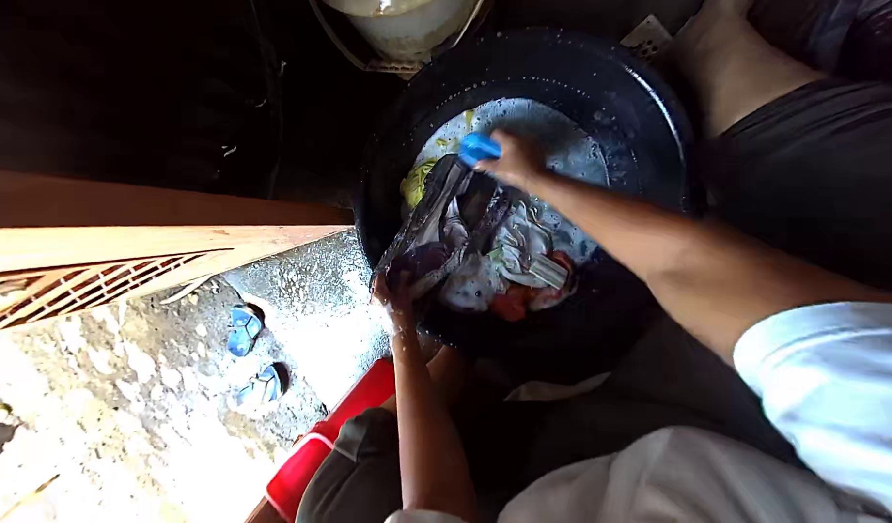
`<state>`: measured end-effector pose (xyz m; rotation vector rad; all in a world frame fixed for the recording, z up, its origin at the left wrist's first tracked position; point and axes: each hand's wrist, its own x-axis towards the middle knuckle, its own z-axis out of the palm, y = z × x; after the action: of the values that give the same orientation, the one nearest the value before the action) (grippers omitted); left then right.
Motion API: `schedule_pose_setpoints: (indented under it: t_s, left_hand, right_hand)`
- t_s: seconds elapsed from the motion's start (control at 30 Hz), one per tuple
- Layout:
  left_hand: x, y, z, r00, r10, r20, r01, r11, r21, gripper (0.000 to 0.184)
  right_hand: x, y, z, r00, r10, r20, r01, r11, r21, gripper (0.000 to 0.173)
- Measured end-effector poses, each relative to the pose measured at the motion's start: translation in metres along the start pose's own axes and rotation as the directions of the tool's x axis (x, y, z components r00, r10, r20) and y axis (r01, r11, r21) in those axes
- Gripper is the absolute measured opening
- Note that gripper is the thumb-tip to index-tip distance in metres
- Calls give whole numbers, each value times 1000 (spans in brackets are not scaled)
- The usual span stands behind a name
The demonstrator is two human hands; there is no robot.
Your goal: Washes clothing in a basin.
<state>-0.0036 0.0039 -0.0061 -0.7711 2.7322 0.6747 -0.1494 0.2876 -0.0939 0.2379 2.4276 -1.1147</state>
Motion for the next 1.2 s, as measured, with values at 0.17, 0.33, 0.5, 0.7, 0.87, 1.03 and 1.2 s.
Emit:
schedule_pose_setpoints:
  t_s: [0.17, 0.33, 0.5, 0.7, 0.87, 1.03, 1.2]
  left_hand:
    - [-8, 64, -31, 955, -18, 297, -4, 997, 73, 51]
    - [-25, 104, -39, 958, 264, 113, -111, 705, -701, 35]
    - [-25, 79, -20, 941, 205, 269, 136, 500, -856, 54]
    - [-15, 18, 18, 935, -187, 301, 354, 551, -756, 21]
    - [-10, 19, 23, 960, -143, 240, 278, 593, -756, 25]
    - [-7, 23, 30, 961, -216, 172, 274, 657, -702, 26]
    - [-5, 20, 23, 958, -217, 186, 286, 709, -644, 22]
  right_hand:
    - [-4, 21, -79, 975, 90, -204, -119, 984, -135, 61]
    - [-98, 103, 0, 886, 331, -326, -330, 942, 60, 69]
    - [-125, 65, 49, 947, 161, 279, -263, -118, 958, 44]
    - [-154, -89, 105, 976, -180, 118, 53, 733, 678, 49]
    - [-45, -10, 30, 990, -142, 11, 140, 985, 104, 56]
    - [-84, -97, 43, 996, -69, -50, 83, 915, 395, 57]
    - [-92, -31, 82, 945, -323, 57, 298, 918, 262, 54]
